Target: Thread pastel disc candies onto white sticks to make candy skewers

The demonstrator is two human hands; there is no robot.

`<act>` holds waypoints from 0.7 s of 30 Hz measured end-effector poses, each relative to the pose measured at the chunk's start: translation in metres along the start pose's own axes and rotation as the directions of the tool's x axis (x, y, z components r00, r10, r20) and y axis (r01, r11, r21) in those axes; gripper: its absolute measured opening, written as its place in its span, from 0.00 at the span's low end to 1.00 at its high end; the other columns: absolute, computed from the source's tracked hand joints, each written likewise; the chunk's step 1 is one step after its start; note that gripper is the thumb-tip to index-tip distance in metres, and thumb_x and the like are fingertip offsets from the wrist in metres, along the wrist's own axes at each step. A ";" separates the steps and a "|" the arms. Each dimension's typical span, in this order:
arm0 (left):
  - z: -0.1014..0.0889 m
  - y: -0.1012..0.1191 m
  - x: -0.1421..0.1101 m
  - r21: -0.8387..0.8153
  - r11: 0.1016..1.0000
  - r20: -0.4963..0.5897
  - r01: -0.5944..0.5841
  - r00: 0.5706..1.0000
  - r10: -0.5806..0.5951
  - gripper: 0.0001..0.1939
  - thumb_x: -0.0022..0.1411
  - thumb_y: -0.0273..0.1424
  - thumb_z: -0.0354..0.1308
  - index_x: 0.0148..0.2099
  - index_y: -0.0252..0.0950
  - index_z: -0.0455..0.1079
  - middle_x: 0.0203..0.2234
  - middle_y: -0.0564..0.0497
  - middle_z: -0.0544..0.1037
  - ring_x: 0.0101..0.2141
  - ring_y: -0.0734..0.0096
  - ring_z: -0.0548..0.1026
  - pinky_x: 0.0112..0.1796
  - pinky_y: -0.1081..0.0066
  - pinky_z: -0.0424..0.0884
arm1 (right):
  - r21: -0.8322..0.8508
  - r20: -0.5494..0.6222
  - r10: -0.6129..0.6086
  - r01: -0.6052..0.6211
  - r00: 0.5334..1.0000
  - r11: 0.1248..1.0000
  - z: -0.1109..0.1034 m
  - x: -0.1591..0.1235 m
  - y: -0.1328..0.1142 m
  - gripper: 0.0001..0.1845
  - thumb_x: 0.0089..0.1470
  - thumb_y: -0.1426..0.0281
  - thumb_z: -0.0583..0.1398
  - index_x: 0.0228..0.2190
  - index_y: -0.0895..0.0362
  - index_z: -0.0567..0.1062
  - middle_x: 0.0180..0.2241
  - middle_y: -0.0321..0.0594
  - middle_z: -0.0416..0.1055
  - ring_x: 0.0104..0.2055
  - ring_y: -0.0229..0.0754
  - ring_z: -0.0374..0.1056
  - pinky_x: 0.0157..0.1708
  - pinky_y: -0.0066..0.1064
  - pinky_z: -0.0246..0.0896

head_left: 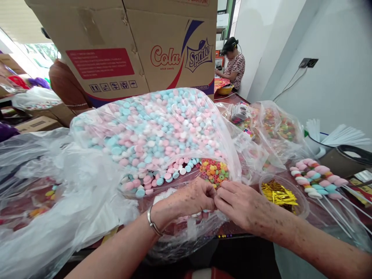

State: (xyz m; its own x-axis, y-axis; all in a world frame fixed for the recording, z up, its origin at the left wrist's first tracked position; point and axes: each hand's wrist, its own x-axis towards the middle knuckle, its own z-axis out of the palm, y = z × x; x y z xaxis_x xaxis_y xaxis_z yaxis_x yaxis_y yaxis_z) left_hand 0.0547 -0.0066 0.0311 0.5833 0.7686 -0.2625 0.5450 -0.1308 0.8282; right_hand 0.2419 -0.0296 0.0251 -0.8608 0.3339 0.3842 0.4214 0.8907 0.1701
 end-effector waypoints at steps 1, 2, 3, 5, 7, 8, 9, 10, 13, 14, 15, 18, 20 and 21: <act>0.004 0.001 0.000 0.052 0.999 -0.077 -0.014 0.997 0.018 0.07 0.51 0.23 0.56 0.23 0.36 0.65 0.16 0.55 0.69 0.20 0.70 0.68 0.22 0.72 0.63 | -0.039 -0.026 0.071 -0.072 0.997 0.997 0.005 0.000 -0.002 0.14 0.61 0.80 0.49 0.32 0.61 0.74 0.30 0.45 0.70 0.32 0.46 0.61 0.32 0.37 0.55; 0.008 0.001 0.001 0.104 0.994 -0.162 -0.025 0.986 0.041 0.07 0.53 0.23 0.54 0.24 0.36 0.65 0.18 0.52 0.70 0.23 0.67 0.69 0.26 0.69 0.65 | -0.065 -0.061 0.153 -0.157 0.986 0.985 0.010 0.000 -0.003 0.15 0.60 0.81 0.49 0.32 0.61 0.73 0.29 0.45 0.70 0.32 0.46 0.61 0.31 0.36 0.55; 0.013 0.001 0.002 0.149 0.988 -0.240 -0.030 0.969 0.066 0.07 0.55 0.22 0.52 0.26 0.36 0.65 0.22 0.49 0.72 0.27 0.63 0.71 0.31 0.65 0.67 | -0.065 -0.102 0.245 -0.252 0.964 0.965 0.016 0.002 -0.003 0.15 0.60 0.81 0.48 0.31 0.60 0.73 0.28 0.45 0.69 0.31 0.46 0.61 0.30 0.36 0.54; 0.023 -0.002 0.005 0.263 0.962 -0.401 -0.075 0.898 0.179 0.09 0.60 0.21 0.49 0.32 0.35 0.68 0.31 0.42 0.75 0.37 0.55 0.72 0.41 0.56 0.67 | 0.058 -0.170 0.463 -0.460 0.870 0.886 0.027 0.006 0.000 0.14 0.60 0.78 0.49 0.27 0.58 0.71 0.25 0.43 0.68 0.29 0.44 0.61 0.28 0.34 0.53; 0.031 -0.007 0.006 0.438 0.884 -0.548 -0.163 0.731 0.407 0.09 0.63 0.21 0.48 0.39 0.34 0.69 0.39 0.38 0.76 0.44 0.52 0.71 0.47 0.51 0.64 | 0.350 -0.136 0.690 -0.617 0.711 0.705 0.033 0.013 0.007 0.13 0.60 0.74 0.51 0.26 0.56 0.69 0.24 0.38 0.68 0.27 0.41 0.61 0.27 0.31 0.54; 0.035 -0.010 0.005 0.531 0.823 -0.588 -0.203 0.611 0.530 0.08 0.64 0.22 0.50 0.41 0.34 0.69 0.41 0.37 0.76 0.45 0.52 0.71 0.49 0.51 0.64 | 0.513 -0.075 0.776 -0.643 0.627 0.569 0.034 0.016 0.010 0.12 0.60 0.72 0.52 0.25 0.56 0.69 0.23 0.36 0.67 0.26 0.39 0.61 0.27 0.30 0.54; 0.038 -0.012 0.002 0.599 0.764 -0.599 -0.239 0.499 0.626 0.07 0.64 0.23 0.52 0.43 0.35 0.69 0.41 0.38 0.76 0.45 0.53 0.71 0.49 0.51 0.65 | 0.663 0.008 0.832 -0.626 0.554 0.411 0.033 0.020 0.012 0.11 0.59 0.69 0.53 0.25 0.55 0.68 0.22 0.34 0.67 0.25 0.38 0.61 0.26 0.29 0.54; 0.041 -0.013 -0.001 0.621 0.733 -0.600 -0.276 0.434 0.672 0.06 0.64 0.25 0.54 0.43 0.35 0.69 0.40 0.39 0.76 0.43 0.54 0.72 0.47 0.53 0.66 | 0.783 0.092 0.863 -0.571 0.497 0.246 0.031 0.023 0.013 0.11 0.58 0.67 0.55 0.26 0.55 0.69 0.21 0.32 0.66 0.24 0.36 0.60 0.25 0.27 0.54; 0.043 -0.009 -0.011 0.276 0.895 -0.686 -0.351 0.580 0.439 0.06 0.66 0.32 0.56 0.43 0.37 0.67 0.34 0.46 0.76 0.36 0.61 0.72 0.41 0.60 0.69 | 0.936 0.248 0.876 -0.336 0.414 -0.106 0.021 0.032 0.010 0.11 0.55 0.62 0.59 0.27 0.56 0.70 0.21 0.30 0.65 0.21 0.33 0.57 0.22 0.25 0.52; 0.041 -0.006 -0.012 0.049 0.940 -0.697 -0.337 0.663 0.274 0.09 0.68 0.36 0.54 0.44 0.37 0.67 0.33 0.46 0.76 0.35 0.62 0.73 0.40 0.62 0.69 | 0.945 0.260 0.874 -0.294 0.410 -0.143 0.017 0.034 0.008 0.11 0.54 0.61 0.60 0.28 0.56 0.71 0.22 0.30 0.66 0.21 0.33 0.57 0.22 0.25 0.52; 0.037 -0.002 -0.012 -0.194 0.929 -0.678 -0.317 0.727 0.106 0.12 0.69 0.40 0.51 0.46 0.36 0.66 0.34 0.46 0.77 0.36 0.62 0.74 0.40 0.62 0.69 | 0.949 0.252 0.875 -0.283 0.412 -0.140 0.014 0.037 0.005 0.11 0.53 0.61 0.60 0.29 0.56 0.72 0.22 0.30 0.66 0.22 0.33 0.57 0.22 0.25 0.53; 0.015 0.012 -0.012 -0.674 0.616 -0.571 -0.407 0.817 -0.084 0.22 0.69 0.49 0.45 0.50 0.36 0.67 0.40 0.44 0.79 0.41 0.60 0.75 0.45 0.61 0.69 | 0.944 0.214 0.861 -0.324 0.462 -0.060 0.008 0.042 -0.003 0.11 0.53 0.62 0.60 0.26 0.57 0.71 0.20 0.29 0.62 0.22 0.32 0.56 0.23 0.25 0.53; -0.005 0.020 -0.016 -0.723 0.457 -0.561 -0.517 0.827 0.049 0.27 0.67 0.54 0.44 0.49 0.37 0.70 0.37 0.45 0.81 0.41 0.59 0.76 0.47 0.59 0.69 | 0.940 0.223 0.838 -0.337 0.498 -0.050 0.008 0.044 -0.004 0.13 0.55 0.62 0.59 0.24 0.56 0.70 0.19 0.28 0.59 0.21 0.32 0.54 0.22 0.24 0.51; -0.014 0.022 -0.020 -0.710 0.451 -0.542 -0.541 0.829 0.141 0.29 0.66 0.55 0.45 0.47 0.37 0.73 0.32 0.46 0.81 0.38 0.58 0.77 0.46 0.59 0.69 | 0.940 0.223 0.834 -0.337 0.506 -0.047 0.010 0.045 -0.003 0.13 0.55 0.62 0.59 0.23 0.56 0.69 0.19 0.29 0.59 0.21 0.32 0.54 0.22 0.24 0.51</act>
State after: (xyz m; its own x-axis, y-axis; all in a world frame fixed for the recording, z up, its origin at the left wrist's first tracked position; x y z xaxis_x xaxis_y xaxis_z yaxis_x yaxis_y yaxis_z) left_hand 0.0470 -0.0159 0.0611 0.2343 0.9576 0.1677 -0.4977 -0.0300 0.8668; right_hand 0.1994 -0.0144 0.0330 -0.1475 0.9800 0.1340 0.0025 0.1358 -0.9907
